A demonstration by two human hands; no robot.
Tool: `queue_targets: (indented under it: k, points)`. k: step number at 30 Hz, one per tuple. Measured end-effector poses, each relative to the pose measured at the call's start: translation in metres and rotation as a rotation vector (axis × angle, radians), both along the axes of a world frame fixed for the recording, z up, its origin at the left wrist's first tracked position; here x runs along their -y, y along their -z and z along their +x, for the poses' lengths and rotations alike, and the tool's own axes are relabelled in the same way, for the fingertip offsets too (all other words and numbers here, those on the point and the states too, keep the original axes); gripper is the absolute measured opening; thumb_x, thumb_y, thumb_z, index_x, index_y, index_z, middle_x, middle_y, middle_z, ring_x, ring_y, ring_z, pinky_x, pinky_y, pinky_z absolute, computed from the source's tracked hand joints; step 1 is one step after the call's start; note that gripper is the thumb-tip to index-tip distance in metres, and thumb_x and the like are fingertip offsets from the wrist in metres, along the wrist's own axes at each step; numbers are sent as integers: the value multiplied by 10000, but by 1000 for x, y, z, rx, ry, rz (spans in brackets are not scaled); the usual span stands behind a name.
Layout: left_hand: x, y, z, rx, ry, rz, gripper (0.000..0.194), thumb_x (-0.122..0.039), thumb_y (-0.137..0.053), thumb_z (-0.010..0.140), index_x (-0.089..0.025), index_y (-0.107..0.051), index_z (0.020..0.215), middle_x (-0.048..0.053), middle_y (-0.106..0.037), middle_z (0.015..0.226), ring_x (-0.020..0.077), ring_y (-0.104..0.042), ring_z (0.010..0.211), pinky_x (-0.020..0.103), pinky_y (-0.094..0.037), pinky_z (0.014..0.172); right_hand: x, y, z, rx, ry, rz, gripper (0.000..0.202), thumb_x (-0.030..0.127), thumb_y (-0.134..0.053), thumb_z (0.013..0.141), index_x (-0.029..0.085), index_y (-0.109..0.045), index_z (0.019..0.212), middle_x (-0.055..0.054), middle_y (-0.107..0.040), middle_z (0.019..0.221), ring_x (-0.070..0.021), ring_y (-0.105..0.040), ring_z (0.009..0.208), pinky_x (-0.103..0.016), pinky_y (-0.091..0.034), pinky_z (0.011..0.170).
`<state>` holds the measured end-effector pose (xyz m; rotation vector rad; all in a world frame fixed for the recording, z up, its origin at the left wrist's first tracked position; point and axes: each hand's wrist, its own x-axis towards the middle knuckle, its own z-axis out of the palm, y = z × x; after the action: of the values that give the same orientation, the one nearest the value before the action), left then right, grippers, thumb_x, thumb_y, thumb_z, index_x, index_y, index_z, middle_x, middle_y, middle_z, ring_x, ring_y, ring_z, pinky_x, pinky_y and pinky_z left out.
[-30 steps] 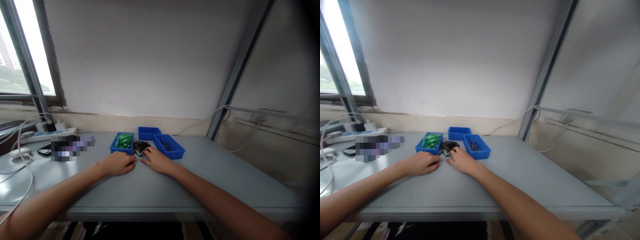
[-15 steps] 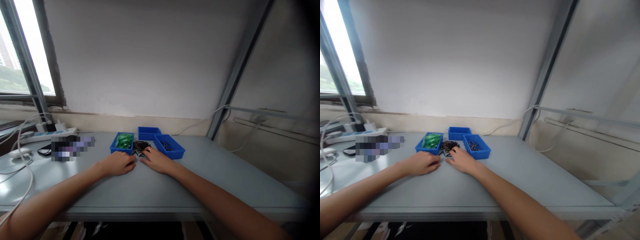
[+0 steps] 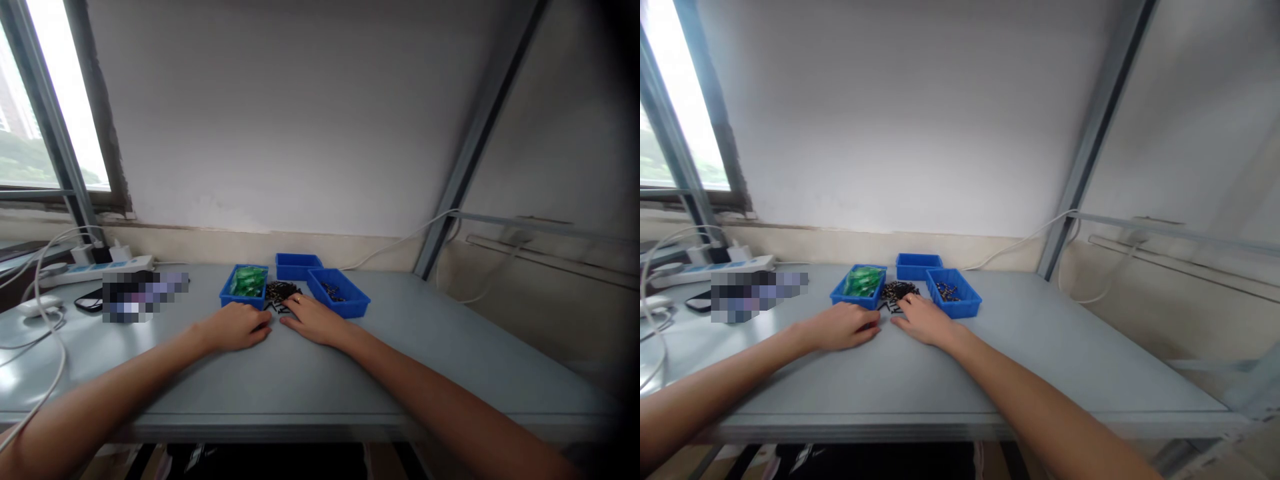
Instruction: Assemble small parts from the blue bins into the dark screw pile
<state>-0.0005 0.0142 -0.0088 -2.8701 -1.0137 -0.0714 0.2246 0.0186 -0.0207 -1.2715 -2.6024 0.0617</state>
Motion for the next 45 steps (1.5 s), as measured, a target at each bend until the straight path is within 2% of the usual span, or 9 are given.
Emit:
queue_targets:
  k: [8,12,18,24,45]
  points:
    - [-1,0,-1,41,5,-30,199,-296,-491,989,-192,-616,875,70,-697,787,239,-673,707,311,-473,634,1,-1,0,-29,4,-16,346,342,-530,1009,125,-636,1257,-186,-636,1243,-337,-585,1174,-482,-465,1020]
    - [-1,0,-1,38,5,-27,185,-287,-500,988,-190,-619,884,72,-697,788,237,-671,710,311,-475,643,1,0,-1,-17,14,-19,361,344,-538,1007,93,-639,1246,-203,-632,1241,-342,-587,1177,-470,-467,1021]
    - [-2,1,-1,18,9,-1,189,-286,-494,989,-185,-619,890,71,-704,794,243,-679,718,302,-459,611,0,1,0,-9,20,3,338,357,-529,1010,136,-638,1241,-174,-635,1239,-321,-574,1181,-460,-462,1022]
    - [1,-3,0,7,4,-8,190,-281,-490,995,-187,-617,890,72,-713,811,244,-684,733,301,-459,616,2,-1,-1,14,35,-29,389,356,-517,1022,77,-620,1272,-204,-608,1281,-325,-563,1211,-457,-443,1053]
    - [1,-3,1,-7,-10,-20,189,-284,-490,996,-183,-621,905,71,-710,800,241,-676,728,303,-445,610,0,2,2,6,19,3,399,344,-538,1011,108,-591,1328,-192,-621,1265,-319,-561,1207,-460,-444,1040]
